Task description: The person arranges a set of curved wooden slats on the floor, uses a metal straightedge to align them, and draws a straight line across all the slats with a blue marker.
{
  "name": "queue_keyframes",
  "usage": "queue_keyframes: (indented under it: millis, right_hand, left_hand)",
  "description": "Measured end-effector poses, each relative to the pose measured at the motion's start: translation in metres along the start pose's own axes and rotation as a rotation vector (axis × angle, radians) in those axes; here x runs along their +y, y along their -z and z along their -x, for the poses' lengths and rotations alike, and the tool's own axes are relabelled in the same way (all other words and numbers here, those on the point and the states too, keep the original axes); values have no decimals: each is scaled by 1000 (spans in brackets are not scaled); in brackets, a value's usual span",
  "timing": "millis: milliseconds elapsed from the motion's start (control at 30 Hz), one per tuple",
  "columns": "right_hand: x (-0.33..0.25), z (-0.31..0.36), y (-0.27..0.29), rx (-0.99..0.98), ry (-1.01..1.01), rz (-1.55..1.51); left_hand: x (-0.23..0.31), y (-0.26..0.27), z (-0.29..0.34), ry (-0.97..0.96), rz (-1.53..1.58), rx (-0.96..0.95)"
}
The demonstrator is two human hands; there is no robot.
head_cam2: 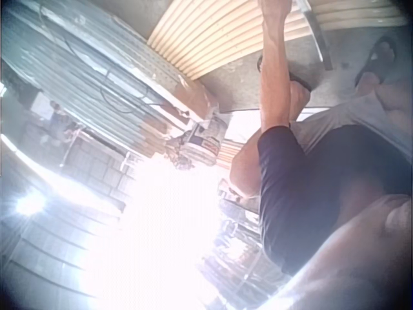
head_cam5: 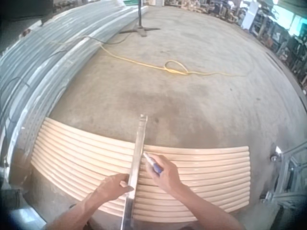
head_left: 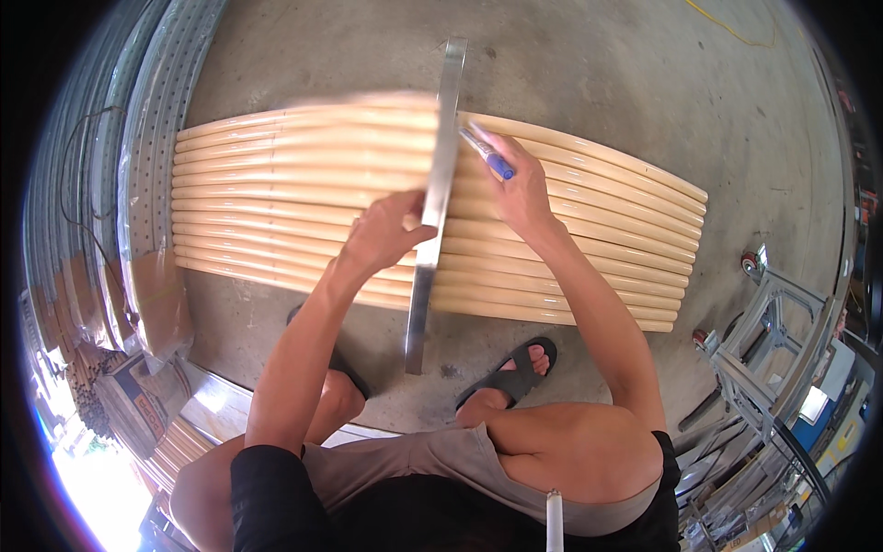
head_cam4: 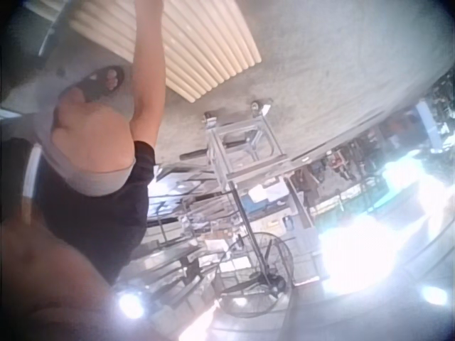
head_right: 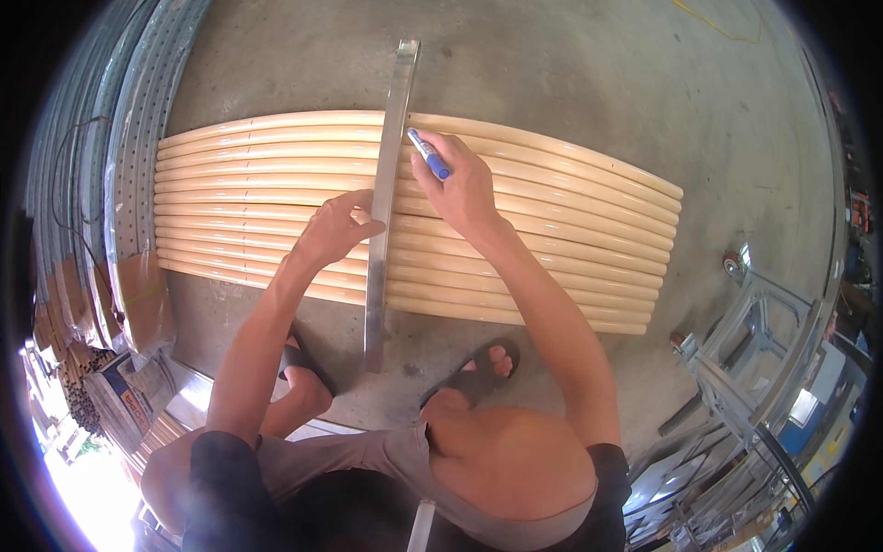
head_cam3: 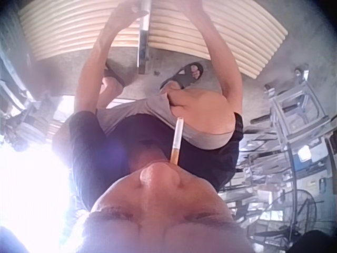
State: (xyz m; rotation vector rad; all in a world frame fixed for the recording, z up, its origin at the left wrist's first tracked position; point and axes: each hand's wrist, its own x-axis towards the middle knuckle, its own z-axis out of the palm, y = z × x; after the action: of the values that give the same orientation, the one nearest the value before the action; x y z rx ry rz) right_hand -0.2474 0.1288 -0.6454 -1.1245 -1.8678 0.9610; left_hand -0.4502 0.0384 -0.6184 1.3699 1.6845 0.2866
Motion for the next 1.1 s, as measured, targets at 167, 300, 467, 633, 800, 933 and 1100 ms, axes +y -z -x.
queue_keyframes:
  millis: [167,300,467,633,800,933,1100]
  right_hand:
    - [-7,4,-2,-62,-38,75]
    - [-24,41,6,-97,147,160]
    - [-48,125,2,-361,150,236]
    - [-69,193,2,-444,202,155]
    - [-80,207,22,-451,12,-33]
    - [-85,200,58,-304,-541,-284]
    - [-81,195,105,-102,-658,-269]
  left_hand:
    - [-1,1,-1,-13,36,-7]
    - [-1,0,-4,-27,67,3]
    - [-13,-3,-7,-72,72,-1]
    - [-8,-1,-8,-71,36,-14]
    - [-6,3,-6,-92,31,-32]
    - [14,1,-9,17,-63,9]
    - [13,-24,-30,-76,-276,117]
